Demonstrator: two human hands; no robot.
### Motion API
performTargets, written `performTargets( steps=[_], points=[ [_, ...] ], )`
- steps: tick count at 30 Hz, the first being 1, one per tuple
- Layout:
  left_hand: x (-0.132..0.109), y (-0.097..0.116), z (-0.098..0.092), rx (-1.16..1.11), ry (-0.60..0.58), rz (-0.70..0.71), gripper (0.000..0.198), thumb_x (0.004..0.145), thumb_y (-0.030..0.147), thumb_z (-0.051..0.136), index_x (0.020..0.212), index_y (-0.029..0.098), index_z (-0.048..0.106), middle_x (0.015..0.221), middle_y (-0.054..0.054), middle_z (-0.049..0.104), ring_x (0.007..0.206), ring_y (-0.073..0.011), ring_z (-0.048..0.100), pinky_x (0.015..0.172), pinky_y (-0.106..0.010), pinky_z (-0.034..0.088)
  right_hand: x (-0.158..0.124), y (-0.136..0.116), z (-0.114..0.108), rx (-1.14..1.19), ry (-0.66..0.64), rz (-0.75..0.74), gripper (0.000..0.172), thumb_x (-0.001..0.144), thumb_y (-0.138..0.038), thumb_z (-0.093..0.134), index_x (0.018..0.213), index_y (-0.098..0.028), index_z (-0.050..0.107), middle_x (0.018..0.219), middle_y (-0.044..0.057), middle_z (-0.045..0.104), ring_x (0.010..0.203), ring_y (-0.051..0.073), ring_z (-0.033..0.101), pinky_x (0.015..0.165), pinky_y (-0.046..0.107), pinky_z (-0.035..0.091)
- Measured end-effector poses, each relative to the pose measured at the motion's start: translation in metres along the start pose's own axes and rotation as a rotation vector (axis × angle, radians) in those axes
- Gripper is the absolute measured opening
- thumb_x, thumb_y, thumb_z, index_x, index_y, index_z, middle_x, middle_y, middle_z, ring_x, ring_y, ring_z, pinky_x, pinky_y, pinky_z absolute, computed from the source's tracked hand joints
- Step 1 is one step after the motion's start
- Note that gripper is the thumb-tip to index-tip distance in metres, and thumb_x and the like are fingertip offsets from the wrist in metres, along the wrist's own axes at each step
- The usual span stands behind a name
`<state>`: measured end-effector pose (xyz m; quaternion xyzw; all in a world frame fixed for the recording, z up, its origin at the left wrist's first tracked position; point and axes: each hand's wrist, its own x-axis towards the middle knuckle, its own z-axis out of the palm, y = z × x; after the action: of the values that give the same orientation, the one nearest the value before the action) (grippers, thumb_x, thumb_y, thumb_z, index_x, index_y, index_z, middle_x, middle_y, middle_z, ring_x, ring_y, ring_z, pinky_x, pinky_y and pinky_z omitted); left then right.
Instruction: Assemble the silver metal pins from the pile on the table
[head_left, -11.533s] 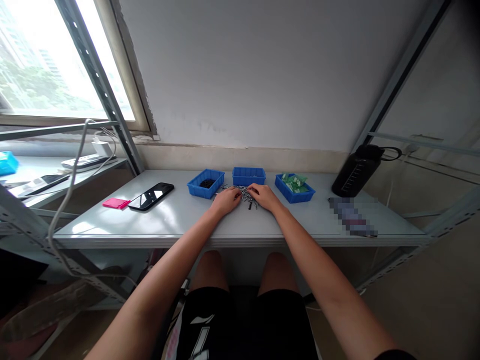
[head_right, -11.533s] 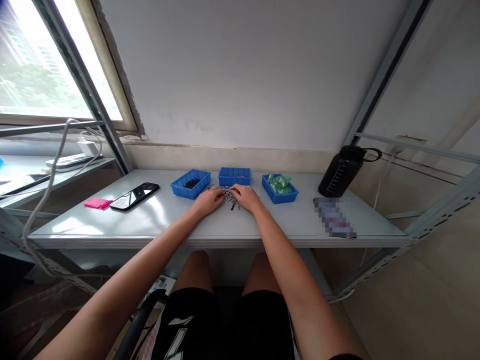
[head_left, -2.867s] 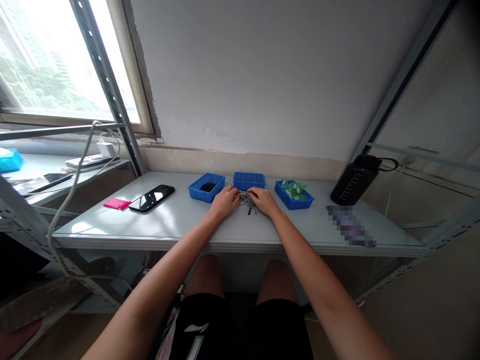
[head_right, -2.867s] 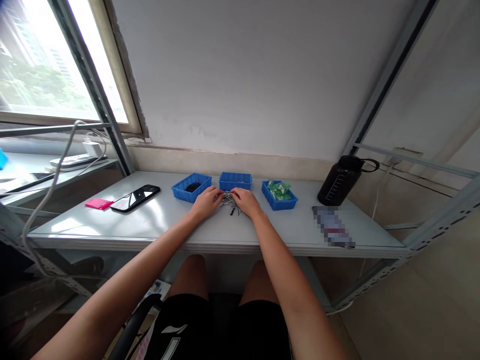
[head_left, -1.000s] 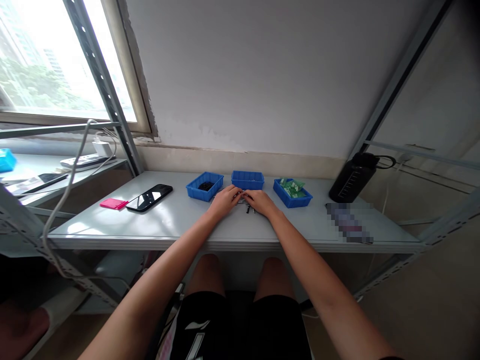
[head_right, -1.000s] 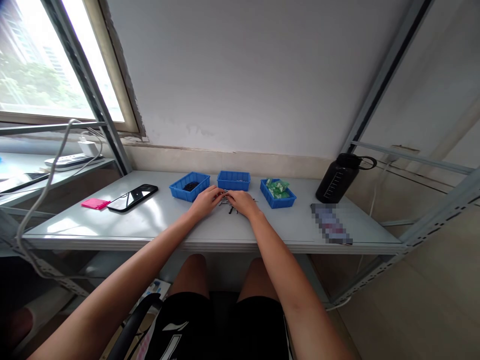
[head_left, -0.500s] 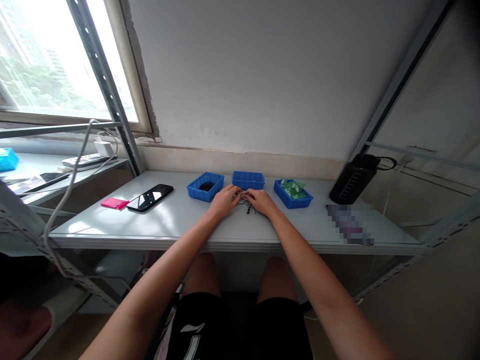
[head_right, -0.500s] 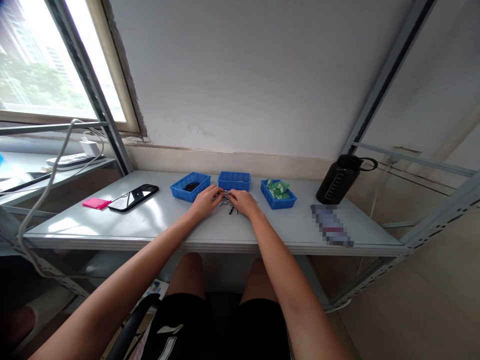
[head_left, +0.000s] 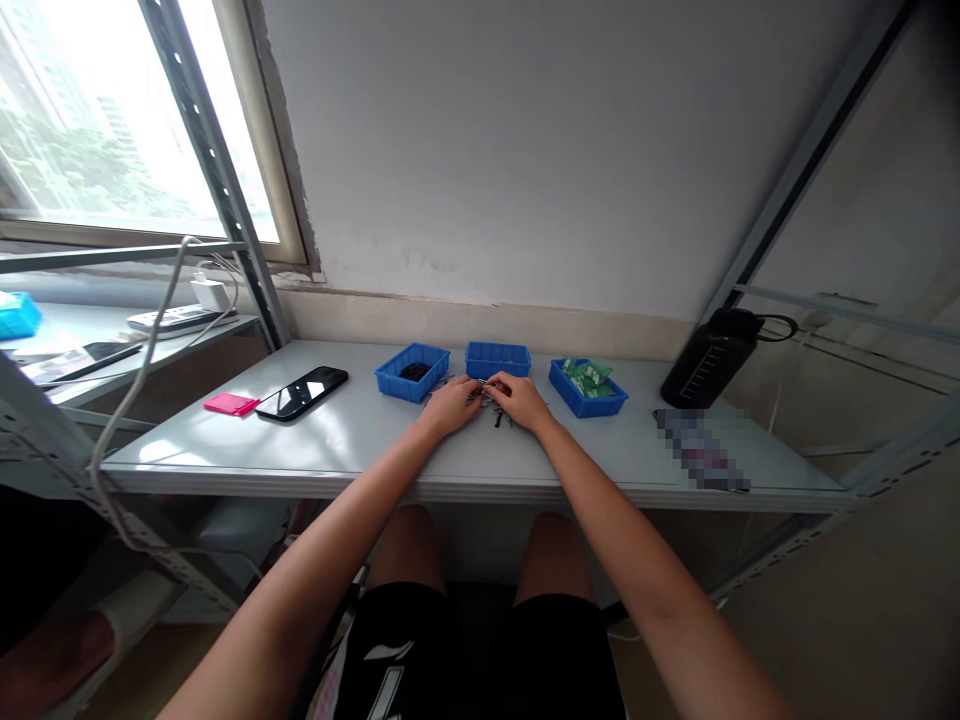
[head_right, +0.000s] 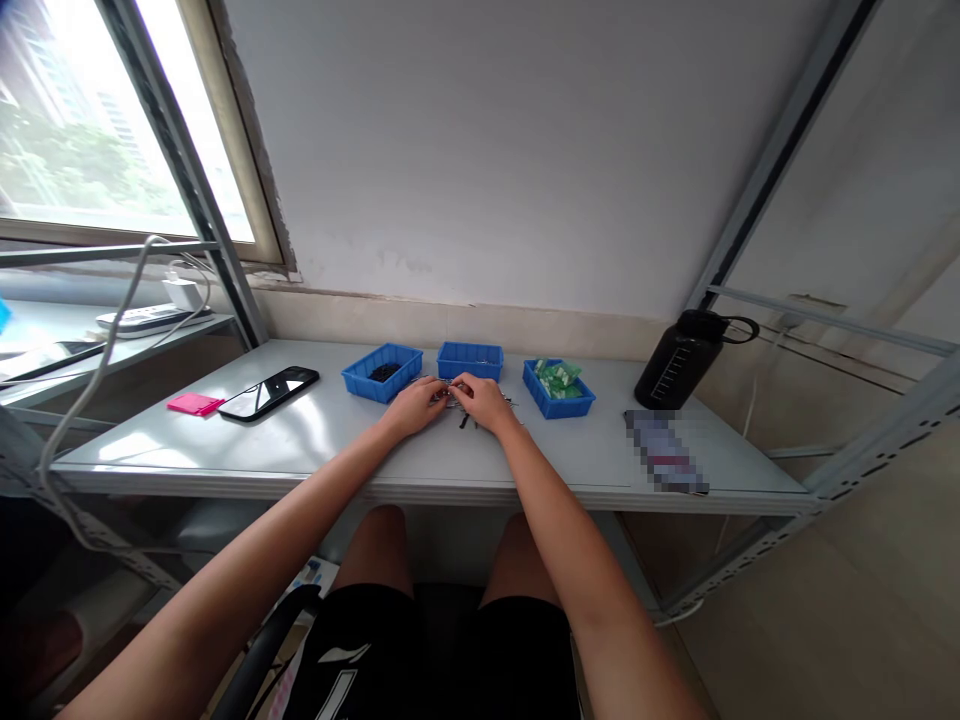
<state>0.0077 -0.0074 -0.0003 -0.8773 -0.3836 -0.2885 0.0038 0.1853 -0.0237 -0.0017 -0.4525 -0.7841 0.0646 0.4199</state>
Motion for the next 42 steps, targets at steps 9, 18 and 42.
performTargets(
  steps=[9, 18, 42],
  points=[
    [0.003, 0.001, -0.001, -0.050, 0.022, 0.029, 0.020, 0.087, 0.027, 0.048, 0.096, 0.020, 0.064, 0.090, -0.005, 0.064, 0.086, -0.0197, 0.059, 0.074, -0.028, 0.046, 0.000, 0.000, -0.002, 0.065, -0.013, 0.010, 0.023, 0.087, -0.040, 0.051, 0.092, -0.022, 0.064, 0.075, 0.000, 0.067, 0.068, 0.014, 0.061, 0.063, 0.024, 0.044],
    [0.002, 0.007, -0.007, -0.106, 0.123, 0.022, 0.023, 0.088, 0.027, 0.045, 0.101, 0.019, 0.062, 0.094, -0.006, 0.066, 0.083, -0.0187, 0.059, 0.077, -0.029, 0.045, 0.000, 0.004, 0.001, 0.091, -0.066, -0.035, 0.023, 0.083, -0.028, 0.055, 0.103, -0.020, 0.063, 0.098, 0.005, 0.066, 0.079, 0.015, 0.060, 0.076, 0.028, 0.046],
    [0.003, 0.002, -0.007, -0.082, 0.185, -0.049, 0.019, 0.090, 0.028, 0.047, 0.093, 0.019, 0.064, 0.090, -0.005, 0.064, 0.086, -0.0199, 0.059, 0.075, -0.029, 0.045, 0.001, 0.002, -0.010, 0.097, 0.057, 0.028, 0.025, 0.088, -0.035, 0.046, 0.089, -0.020, 0.066, 0.085, 0.003, 0.068, 0.078, 0.017, 0.059, 0.073, 0.026, 0.042]
  ],
)
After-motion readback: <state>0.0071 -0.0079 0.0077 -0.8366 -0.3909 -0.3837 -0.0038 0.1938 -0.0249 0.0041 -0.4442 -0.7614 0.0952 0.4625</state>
